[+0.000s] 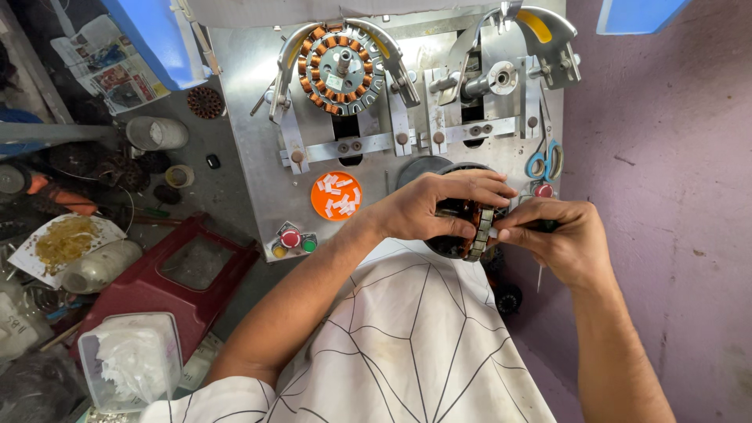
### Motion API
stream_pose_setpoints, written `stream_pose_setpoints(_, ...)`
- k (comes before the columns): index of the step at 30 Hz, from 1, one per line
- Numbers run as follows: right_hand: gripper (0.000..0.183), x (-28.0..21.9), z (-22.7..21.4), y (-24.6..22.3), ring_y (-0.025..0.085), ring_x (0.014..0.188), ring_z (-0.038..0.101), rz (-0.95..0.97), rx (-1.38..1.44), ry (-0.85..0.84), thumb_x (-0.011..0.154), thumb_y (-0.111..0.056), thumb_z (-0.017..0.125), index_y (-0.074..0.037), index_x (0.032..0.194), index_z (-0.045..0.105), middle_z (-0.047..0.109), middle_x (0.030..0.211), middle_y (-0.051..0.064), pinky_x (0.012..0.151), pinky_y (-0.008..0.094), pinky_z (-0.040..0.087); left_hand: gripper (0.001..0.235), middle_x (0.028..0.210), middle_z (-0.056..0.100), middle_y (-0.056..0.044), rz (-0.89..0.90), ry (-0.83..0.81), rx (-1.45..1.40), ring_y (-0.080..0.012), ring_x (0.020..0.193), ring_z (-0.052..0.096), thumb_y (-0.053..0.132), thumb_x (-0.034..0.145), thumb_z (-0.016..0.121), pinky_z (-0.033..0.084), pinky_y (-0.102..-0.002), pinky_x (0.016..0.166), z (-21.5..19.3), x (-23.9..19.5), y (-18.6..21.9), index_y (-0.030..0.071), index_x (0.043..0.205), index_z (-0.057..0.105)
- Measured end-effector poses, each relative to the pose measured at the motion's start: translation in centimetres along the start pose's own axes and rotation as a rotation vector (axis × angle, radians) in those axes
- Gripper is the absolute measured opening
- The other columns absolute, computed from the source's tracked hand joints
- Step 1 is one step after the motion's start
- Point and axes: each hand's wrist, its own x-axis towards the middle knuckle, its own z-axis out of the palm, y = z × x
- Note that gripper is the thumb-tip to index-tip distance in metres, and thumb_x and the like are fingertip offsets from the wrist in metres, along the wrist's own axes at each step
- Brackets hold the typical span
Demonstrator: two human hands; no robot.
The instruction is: The person works on a fan stator using a screwdriver, handling wire leads and small components on a workshop table.
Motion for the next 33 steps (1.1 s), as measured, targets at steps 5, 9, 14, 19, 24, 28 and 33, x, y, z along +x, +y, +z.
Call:
stream_pose_setpoints(5,0.012,0.6,0.2,0.1,0.006,0.043,0.046,0.018,-0.016,-0.01,0.072,-0.003,0.086,-0.003,0.083,0.08,0.069,0.062,0.005,0.037,0.023,0.031,0.058,0.149,0.062,-0.006,-0.035,0.0,0.006,-0.0293,0.153,0.049,0.013,0.086,0.084,0.041,-0.045,0.131,-0.1,0.3,0.5,0.013,0.14,0.063)
stream_pose_setpoints(9,0.014,0.7,0.6,-0.3,0.007,0.045,0.047,0.089,-0.004,0.022,0.072,0.0,0.087,0.0,0.082,0.078,0.07,0.064,0.007,0.038,0.024,0.032,0.058,0.15,0.061,-0.007,-0.037,0.004,0.025,-0.0294,0.153,0.048,0.008,0.084,0.083,0.04,-0.045,0.132,-0.1,0.3,0.7,0.012,0.139,0.063)
stream_pose_setpoints(14,0.014,0.8,0.9,-1.1,0.013,0.062,0.074,0.055,0.043,-0.015,0.074,-0.001,0.085,0.0,0.083,0.075,0.076,0.071,0.008,0.052,0.024,0.056,0.058,0.151,0.061,-0.006,-0.029,0.017,0.003,-0.0297,0.153,0.049,0.005,0.082,0.082,0.042,-0.044,0.131,-0.4,0.4,0.3,0.012,0.136,0.065)
stream_pose_setpoints(19,0.016,0.0,1.1,0.5,0.017,0.063,0.077,0.144,-0.061,0.063,0.07,-0.001,0.086,0.001,0.082,0.076,0.079,0.071,0.009,0.057,0.028,0.059,0.05,0.146,0.064,-0.007,-0.026,0.048,0.108,-0.0304,0.148,0.053,0.013,0.084,0.083,0.041,-0.046,0.129,0.1,0.3,0.8,0.011,0.131,0.068)
stream_pose_setpoints(24,0.017,0.0,3.2,5.1,0.016,0.065,0.071,0.193,0.3,0.149,0.076,0.002,0.085,0.002,0.088,0.073,0.076,0.068,0.013,0.061,0.029,0.056,0.047,0.144,0.069,-0.012,-0.065,0.07,0.079,-0.0324,0.151,0.055,0.009,0.083,0.075,0.04,-0.046,0.13,0.8,0.5,3.3,0.004,0.13,0.07)
stream_pose_setpoints(28,0.018,1.8,3.6,7.2,0.02,0.061,0.069,0.189,0.502,0.071,0.077,0.005,0.083,0.008,0.09,0.07,0.069,0.068,0.013,0.06,0.031,0.055,0.054,0.153,0.065,-0.019,-0.119,0.042,0.037,-0.037,0.156,0.051,0.016,0.085,0.074,0.036,-0.045,0.132,1.0,1.0,3.8,0.002,0.137,0.068)
stream_pose_setpoints(33,0.037,1.8,2.9,9.3,0.015,0.057,0.053,0.283,0.607,0.22,0.078,0.0,0.08,-0.003,0.111,0.065,0.066,0.083,0.007,0.049,0.031,0.038,0.103,0.171,0.037,-0.02,-0.239,-0.05,0.411,-0.0388,0.157,0.04,0.038,0.071,0.09,0.037,-0.045,0.125,1.9,1.3,4.0,0.009,0.159,0.046)
